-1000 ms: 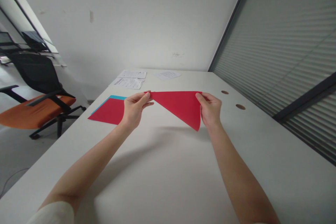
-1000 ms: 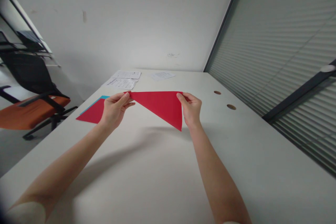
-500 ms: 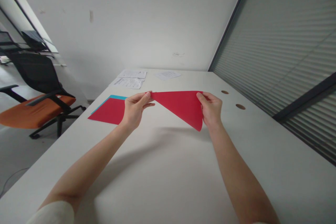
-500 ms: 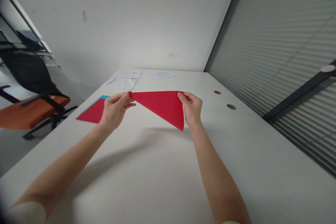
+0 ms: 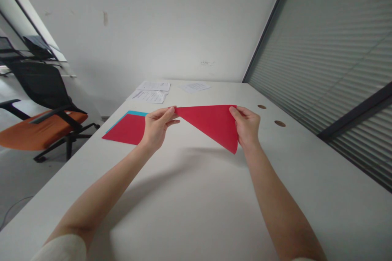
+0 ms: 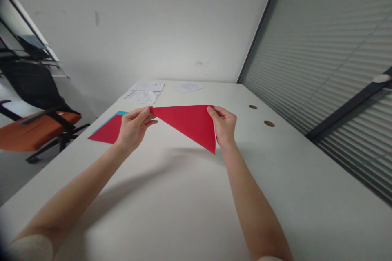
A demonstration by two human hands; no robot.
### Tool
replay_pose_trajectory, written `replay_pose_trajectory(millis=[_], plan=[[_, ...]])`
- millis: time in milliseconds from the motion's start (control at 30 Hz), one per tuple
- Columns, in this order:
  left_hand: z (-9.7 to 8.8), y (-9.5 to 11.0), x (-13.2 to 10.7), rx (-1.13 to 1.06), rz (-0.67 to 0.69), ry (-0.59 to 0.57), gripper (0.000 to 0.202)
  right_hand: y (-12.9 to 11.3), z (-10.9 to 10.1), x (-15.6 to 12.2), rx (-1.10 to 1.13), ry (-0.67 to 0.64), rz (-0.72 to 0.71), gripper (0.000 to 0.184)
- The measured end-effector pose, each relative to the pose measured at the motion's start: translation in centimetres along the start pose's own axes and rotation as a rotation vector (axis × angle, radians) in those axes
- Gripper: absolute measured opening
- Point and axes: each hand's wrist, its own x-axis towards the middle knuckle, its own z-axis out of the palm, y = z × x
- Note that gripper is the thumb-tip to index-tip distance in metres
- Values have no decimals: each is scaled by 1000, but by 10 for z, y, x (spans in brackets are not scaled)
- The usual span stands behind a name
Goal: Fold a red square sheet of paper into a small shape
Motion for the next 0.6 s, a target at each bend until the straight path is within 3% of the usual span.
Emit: replay_pose_trajectory(millis=[600], plan=[[-1,-4,1,28,0,88,32,2,0,0,12,3,-2,28]])
